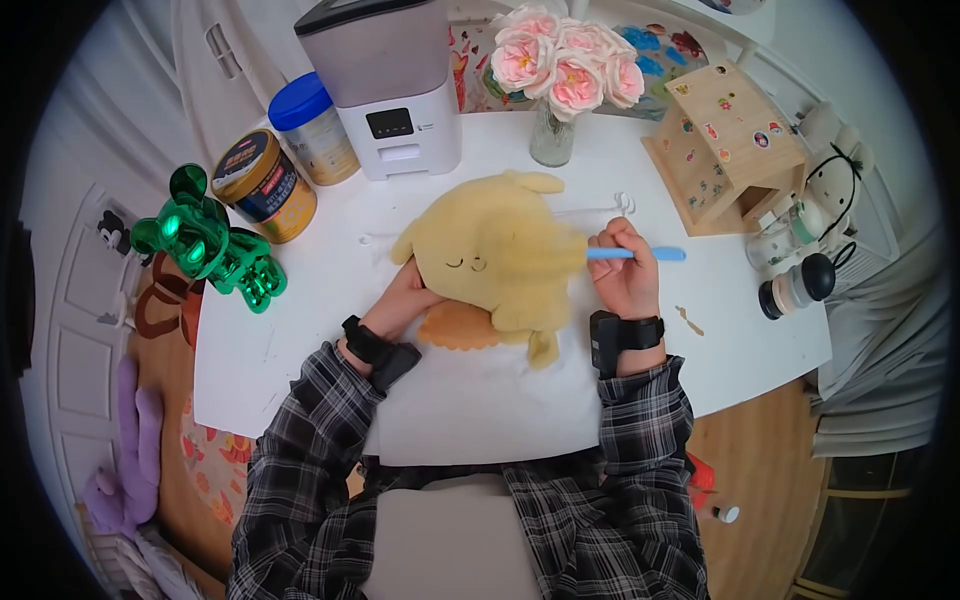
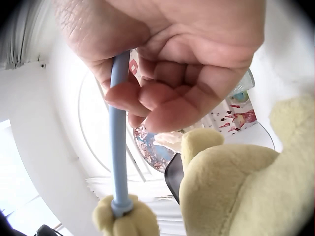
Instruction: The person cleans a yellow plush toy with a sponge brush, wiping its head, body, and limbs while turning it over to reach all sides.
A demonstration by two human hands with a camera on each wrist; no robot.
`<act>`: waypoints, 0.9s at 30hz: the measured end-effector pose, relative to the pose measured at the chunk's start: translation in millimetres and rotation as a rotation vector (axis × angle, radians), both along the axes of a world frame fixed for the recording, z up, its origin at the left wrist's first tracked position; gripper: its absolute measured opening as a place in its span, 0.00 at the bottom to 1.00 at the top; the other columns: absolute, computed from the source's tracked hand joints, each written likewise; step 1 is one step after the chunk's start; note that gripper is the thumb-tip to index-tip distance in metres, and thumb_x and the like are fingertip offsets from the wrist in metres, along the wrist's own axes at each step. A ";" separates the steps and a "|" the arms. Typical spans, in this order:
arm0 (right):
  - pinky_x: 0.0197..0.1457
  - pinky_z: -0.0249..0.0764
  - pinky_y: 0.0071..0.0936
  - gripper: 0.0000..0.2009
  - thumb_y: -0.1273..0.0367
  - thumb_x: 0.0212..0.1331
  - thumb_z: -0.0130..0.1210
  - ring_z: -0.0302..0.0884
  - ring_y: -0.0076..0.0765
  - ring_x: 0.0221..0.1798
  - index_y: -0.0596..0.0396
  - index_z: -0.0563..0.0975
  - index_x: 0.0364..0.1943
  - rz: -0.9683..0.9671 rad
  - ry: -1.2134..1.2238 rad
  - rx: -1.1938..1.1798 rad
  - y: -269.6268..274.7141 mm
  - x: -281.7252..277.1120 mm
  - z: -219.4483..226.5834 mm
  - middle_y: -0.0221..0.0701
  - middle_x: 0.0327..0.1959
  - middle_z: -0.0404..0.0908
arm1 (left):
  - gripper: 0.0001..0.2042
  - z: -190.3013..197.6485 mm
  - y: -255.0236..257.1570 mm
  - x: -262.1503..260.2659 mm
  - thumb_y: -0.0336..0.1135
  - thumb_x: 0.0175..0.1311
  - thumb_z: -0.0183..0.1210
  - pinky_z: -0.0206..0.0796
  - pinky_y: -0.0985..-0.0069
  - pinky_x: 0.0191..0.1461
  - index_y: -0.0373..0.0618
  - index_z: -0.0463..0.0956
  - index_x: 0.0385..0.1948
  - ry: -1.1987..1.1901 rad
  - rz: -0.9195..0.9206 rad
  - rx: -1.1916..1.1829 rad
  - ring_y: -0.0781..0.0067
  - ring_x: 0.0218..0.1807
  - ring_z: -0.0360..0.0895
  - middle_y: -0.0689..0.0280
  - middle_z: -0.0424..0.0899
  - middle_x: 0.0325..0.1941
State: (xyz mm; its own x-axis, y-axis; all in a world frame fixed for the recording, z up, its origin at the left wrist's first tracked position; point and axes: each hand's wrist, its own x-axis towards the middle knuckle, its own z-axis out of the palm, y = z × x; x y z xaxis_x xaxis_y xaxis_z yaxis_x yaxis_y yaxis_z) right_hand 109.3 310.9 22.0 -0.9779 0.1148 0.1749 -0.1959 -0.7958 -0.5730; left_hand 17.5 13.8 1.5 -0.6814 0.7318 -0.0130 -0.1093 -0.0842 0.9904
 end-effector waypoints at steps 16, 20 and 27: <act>0.24 0.54 0.21 0.05 0.73 0.53 0.45 0.56 0.24 0.20 0.57 0.70 0.23 0.040 0.004 0.301 16.7 1.2 -6.2 0.25 0.12 0.60 | 0.32 5.3 0.7 1.5 0.31 0.60 0.60 0.60 0.73 0.66 0.41 0.54 0.65 -0.002 0.001 -0.030 0.73 0.64 0.67 0.64 0.68 0.64; 0.24 0.56 0.22 0.05 0.72 0.54 0.45 0.57 0.24 0.21 0.57 0.71 0.27 0.020 0.090 0.081 12.5 4.9 3.2 0.26 0.15 0.63 | 0.32 7.0 0.3 2.1 0.31 0.61 0.60 0.60 0.73 0.66 0.41 0.54 0.65 -0.003 0.007 -0.017 0.73 0.64 0.67 0.64 0.68 0.64; 0.27 0.63 0.24 0.07 0.71 0.55 0.45 0.63 0.27 0.23 0.60 0.72 0.30 -0.063 -0.057 0.138 -4.0 0.1 4.4 0.29 0.16 0.66 | 0.34 11.2 1.3 2.9 0.31 0.58 0.62 0.58 0.74 0.66 0.42 0.54 0.66 -0.056 0.007 -0.014 0.73 0.65 0.64 0.63 0.67 0.65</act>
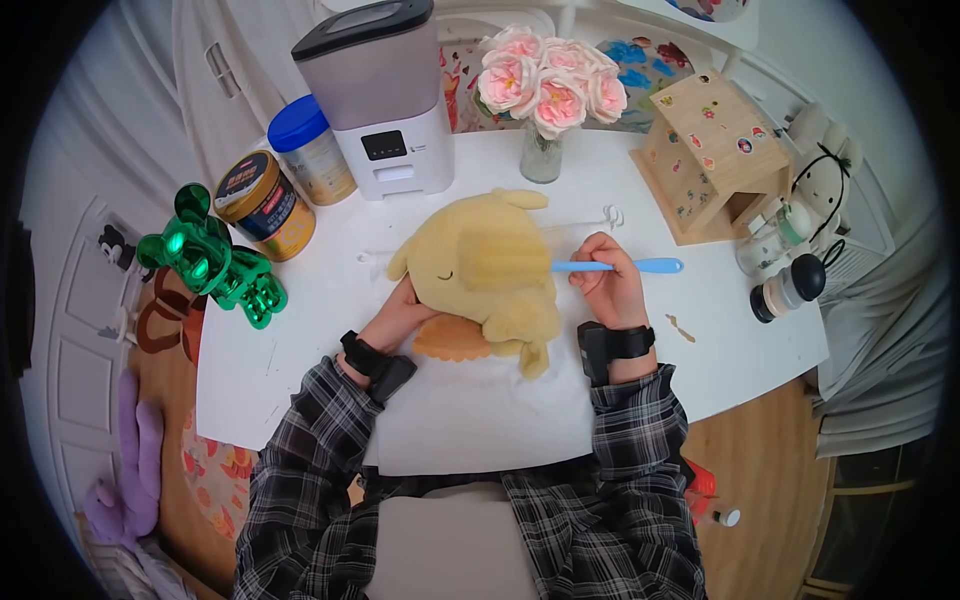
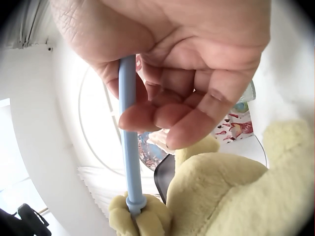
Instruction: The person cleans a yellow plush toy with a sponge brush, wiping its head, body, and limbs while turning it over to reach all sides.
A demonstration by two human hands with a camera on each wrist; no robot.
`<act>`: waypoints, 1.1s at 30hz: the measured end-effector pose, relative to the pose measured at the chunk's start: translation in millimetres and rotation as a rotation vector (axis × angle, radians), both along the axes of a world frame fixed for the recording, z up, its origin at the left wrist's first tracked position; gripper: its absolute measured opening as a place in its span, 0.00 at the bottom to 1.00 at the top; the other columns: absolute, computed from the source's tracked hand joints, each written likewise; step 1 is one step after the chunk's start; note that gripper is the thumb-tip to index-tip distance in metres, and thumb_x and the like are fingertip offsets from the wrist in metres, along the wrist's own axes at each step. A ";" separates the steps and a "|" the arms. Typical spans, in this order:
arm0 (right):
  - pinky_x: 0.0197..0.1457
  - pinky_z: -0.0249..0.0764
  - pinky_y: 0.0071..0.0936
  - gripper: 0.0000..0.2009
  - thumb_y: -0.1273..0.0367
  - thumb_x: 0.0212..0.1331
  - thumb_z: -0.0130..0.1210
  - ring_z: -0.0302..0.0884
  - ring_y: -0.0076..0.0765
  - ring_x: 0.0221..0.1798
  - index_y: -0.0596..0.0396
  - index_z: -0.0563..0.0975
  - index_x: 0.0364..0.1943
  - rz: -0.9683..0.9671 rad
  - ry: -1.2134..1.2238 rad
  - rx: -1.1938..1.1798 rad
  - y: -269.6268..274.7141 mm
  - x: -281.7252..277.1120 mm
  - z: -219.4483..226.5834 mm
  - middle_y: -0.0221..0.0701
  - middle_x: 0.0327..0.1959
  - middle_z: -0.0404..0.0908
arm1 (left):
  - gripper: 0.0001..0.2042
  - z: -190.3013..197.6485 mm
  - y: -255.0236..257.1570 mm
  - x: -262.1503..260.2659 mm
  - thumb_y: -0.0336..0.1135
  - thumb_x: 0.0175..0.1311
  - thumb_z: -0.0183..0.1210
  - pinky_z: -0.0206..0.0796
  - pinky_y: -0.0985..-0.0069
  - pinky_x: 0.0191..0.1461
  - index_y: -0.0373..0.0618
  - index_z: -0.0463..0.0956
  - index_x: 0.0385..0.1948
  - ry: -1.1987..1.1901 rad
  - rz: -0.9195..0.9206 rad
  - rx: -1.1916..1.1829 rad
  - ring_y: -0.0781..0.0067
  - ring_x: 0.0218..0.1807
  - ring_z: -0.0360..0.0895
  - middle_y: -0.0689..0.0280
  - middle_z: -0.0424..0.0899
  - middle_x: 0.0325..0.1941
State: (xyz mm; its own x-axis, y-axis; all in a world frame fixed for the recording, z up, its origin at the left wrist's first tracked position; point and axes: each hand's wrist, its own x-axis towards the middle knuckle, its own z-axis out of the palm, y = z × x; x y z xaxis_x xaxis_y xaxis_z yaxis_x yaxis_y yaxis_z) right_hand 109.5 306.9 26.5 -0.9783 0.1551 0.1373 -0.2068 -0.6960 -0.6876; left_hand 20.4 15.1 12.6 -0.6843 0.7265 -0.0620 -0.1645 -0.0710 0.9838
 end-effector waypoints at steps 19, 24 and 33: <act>0.30 0.66 0.25 0.05 0.71 0.56 0.46 0.65 0.28 0.23 0.58 0.72 0.30 0.033 -0.047 -0.026 6.3 -0.6 -5.1 0.27 0.17 0.65 | 0.34 -0.8 -0.6 0.1 0.31 0.58 0.62 0.58 0.73 0.67 0.42 0.54 0.65 -0.009 -0.009 0.012 0.72 0.65 0.64 0.63 0.67 0.64; 0.27 0.63 0.24 0.05 0.71 0.52 0.46 0.62 0.28 0.20 0.58 0.71 0.25 0.109 -0.013 0.211 20.3 1.6 -7.7 0.26 0.12 0.61 | 0.30 -6.2 -0.8 -1.6 0.30 0.61 0.59 0.61 0.73 0.65 0.42 0.55 0.64 0.044 -0.009 0.005 0.73 0.63 0.68 0.64 0.69 0.63; 0.29 0.66 0.24 0.06 0.70 0.61 0.46 0.66 0.25 0.26 0.56 0.72 0.35 -0.077 0.039 -0.177 4.8 4.3 5.9 0.27 0.20 0.68 | 0.30 -9.4 -0.6 -2.3 0.30 0.62 0.59 0.61 0.73 0.65 0.42 0.55 0.64 0.063 -0.001 0.014 0.73 0.63 0.68 0.64 0.69 0.63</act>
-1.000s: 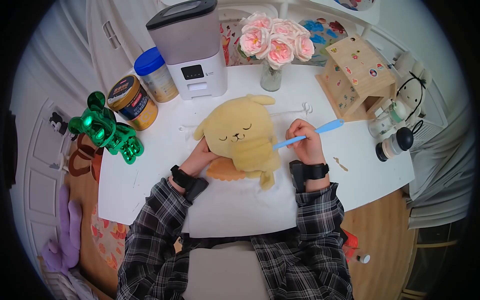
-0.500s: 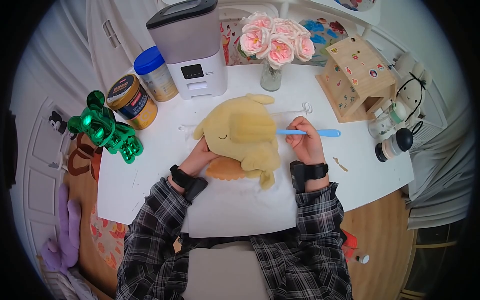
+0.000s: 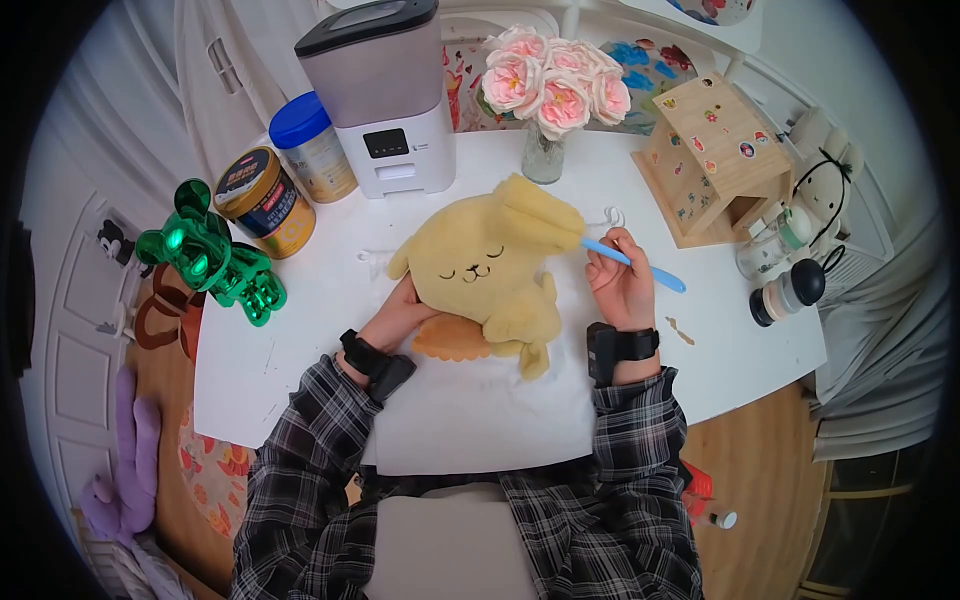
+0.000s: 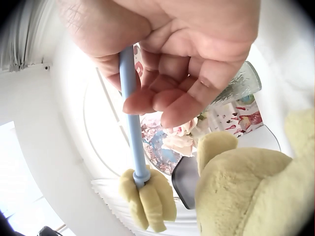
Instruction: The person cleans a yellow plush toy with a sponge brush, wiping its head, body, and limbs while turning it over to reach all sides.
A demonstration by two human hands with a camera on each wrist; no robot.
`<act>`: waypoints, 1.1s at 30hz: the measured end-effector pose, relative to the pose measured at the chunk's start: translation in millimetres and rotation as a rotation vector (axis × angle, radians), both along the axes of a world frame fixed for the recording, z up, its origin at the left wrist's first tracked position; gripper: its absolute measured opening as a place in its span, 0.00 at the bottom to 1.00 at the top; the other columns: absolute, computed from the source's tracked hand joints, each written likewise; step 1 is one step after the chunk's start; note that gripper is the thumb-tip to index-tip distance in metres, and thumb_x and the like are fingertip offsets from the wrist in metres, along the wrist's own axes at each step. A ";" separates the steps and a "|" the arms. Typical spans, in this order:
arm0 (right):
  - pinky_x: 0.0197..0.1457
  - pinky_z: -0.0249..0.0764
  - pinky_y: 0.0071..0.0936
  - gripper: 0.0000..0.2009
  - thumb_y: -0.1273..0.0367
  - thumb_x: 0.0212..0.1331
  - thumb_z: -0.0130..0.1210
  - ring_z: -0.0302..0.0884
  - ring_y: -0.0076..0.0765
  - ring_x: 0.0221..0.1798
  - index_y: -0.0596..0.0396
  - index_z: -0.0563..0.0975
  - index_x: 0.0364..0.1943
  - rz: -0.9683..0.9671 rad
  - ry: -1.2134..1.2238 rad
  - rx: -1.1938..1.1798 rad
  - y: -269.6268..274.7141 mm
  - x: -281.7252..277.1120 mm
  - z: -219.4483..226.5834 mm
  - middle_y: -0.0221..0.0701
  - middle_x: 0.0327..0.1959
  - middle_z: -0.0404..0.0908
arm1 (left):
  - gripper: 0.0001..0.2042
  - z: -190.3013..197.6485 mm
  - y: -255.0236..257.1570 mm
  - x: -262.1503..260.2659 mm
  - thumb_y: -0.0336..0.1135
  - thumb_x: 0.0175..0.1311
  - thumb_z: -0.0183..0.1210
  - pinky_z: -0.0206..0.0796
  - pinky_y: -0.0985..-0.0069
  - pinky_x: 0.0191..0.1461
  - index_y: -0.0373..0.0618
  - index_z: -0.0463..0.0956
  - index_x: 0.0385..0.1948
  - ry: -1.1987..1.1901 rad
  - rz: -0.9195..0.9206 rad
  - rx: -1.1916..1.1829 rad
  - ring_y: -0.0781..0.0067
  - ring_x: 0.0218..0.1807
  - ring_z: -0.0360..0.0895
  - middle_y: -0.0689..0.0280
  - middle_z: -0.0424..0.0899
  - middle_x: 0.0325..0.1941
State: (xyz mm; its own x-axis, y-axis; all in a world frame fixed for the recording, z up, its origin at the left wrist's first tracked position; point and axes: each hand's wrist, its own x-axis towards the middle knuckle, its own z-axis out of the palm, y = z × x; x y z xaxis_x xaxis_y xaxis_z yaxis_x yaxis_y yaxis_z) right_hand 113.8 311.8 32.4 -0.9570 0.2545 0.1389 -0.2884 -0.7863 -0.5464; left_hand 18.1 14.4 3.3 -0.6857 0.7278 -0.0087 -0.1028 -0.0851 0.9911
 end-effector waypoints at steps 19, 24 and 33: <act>0.27 0.63 0.22 0.07 0.70 0.60 0.46 0.62 0.24 0.24 0.58 0.73 0.37 0.043 0.060 -0.090 9.9 0.7 -7.5 0.26 0.19 0.66 | 0.30 3.2 0.0 1.5 0.31 0.61 0.60 0.62 0.73 0.64 0.42 0.56 0.64 0.013 0.017 -0.004 0.72 0.62 0.68 0.64 0.70 0.62; 0.28 0.61 0.21 0.08 0.69 0.62 0.47 0.61 0.23 0.25 0.56 0.72 0.41 -0.011 -0.123 0.091 -6.9 -2.0 0.0 0.25 0.22 0.66 | 0.31 4.3 0.3 1.4 0.30 0.61 0.60 0.61 0.73 0.65 0.42 0.55 0.65 -0.023 -0.001 -0.015 0.72 0.63 0.67 0.64 0.69 0.63; 0.22 0.55 0.21 0.03 0.73 0.54 0.46 0.56 0.22 0.18 0.57 0.72 0.29 0.177 -0.043 0.180 23.6 -3.6 -22.7 0.24 0.12 0.61 | 0.31 3.2 0.3 1.5 0.30 0.61 0.60 0.60 0.73 0.65 0.42 0.55 0.65 0.000 0.004 -0.017 0.73 0.63 0.67 0.64 0.69 0.63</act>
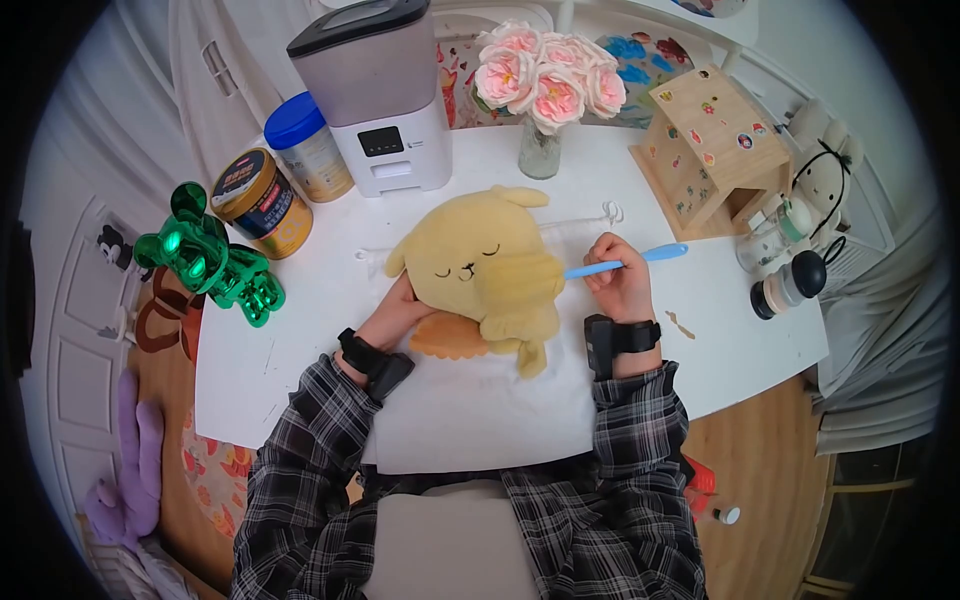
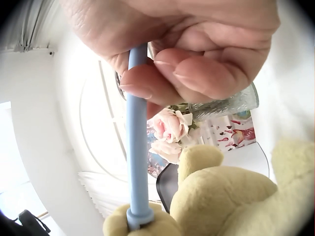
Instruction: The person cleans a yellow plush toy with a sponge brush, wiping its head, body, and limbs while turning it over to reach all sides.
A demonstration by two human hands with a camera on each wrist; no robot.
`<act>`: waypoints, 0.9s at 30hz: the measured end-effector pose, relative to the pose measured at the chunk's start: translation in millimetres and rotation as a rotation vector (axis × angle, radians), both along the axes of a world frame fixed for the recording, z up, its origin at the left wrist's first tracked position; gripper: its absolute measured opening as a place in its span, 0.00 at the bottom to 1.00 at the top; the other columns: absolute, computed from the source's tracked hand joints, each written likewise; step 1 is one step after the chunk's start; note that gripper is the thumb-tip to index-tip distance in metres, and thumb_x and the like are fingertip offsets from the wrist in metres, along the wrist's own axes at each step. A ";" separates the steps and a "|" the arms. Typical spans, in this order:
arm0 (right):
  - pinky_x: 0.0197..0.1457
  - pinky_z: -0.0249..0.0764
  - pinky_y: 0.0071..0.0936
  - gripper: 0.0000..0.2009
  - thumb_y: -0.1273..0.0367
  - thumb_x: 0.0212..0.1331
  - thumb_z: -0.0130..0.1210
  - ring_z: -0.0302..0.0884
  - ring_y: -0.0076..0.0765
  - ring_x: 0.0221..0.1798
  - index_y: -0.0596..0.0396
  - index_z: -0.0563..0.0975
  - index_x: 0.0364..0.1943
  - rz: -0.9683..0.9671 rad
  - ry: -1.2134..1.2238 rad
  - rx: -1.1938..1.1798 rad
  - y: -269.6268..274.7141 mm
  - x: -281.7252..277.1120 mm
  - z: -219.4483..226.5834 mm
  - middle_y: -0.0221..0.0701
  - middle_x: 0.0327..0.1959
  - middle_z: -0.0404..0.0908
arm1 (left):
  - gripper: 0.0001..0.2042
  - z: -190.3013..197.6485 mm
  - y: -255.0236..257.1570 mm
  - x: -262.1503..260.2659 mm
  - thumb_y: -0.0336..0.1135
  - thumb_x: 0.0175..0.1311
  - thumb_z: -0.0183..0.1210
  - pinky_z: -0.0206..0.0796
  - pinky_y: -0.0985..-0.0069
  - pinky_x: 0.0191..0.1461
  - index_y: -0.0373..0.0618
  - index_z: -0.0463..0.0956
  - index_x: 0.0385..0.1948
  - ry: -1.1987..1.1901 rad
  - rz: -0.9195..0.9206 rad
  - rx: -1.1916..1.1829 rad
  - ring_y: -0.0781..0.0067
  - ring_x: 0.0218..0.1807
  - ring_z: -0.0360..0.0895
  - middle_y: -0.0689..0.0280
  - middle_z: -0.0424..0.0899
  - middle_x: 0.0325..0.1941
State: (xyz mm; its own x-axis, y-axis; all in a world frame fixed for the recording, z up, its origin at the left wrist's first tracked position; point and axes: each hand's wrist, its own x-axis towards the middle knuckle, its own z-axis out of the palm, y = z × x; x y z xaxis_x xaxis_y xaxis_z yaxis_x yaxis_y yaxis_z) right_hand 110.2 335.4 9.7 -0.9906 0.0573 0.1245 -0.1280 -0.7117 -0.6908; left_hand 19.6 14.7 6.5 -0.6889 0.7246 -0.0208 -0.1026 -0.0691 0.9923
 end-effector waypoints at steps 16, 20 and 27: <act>0.29 0.64 0.19 0.10 0.67 0.63 0.47 0.66 0.22 0.23 0.60 0.75 0.39 -0.171 -0.173 0.251 -21.2 1.1 19.8 0.24 0.19 0.68 | 0.33 5.1 1.9 0.8 0.31 0.59 0.61 0.57 0.73 0.67 0.41 0.54 0.65 -0.047 0.001 0.013 0.72 0.65 0.64 0.63 0.66 0.65; 0.27 0.61 0.18 0.08 0.69 0.60 0.47 0.62 0.20 0.21 0.59 0.74 0.37 -0.388 -0.177 0.081 -8.6 0.4 13.0 0.23 0.17 0.65 | 0.32 5.0 1.6 0.0 0.31 0.60 0.61 0.58 0.73 0.67 0.41 0.54 0.65 -0.039 -0.006 0.001 0.72 0.65 0.64 0.63 0.67 0.65; 0.22 0.55 0.18 0.08 0.67 0.62 0.46 0.53 0.20 0.18 0.57 0.74 0.37 -0.345 -0.042 -0.145 -12.7 4.1 10.8 0.21 0.14 0.57 | 0.31 -0.2 1.0 -0.8 0.30 0.61 0.60 0.60 0.73 0.65 0.42 0.55 0.65 -0.018 -0.003 0.006 0.73 0.64 0.66 0.64 0.68 0.64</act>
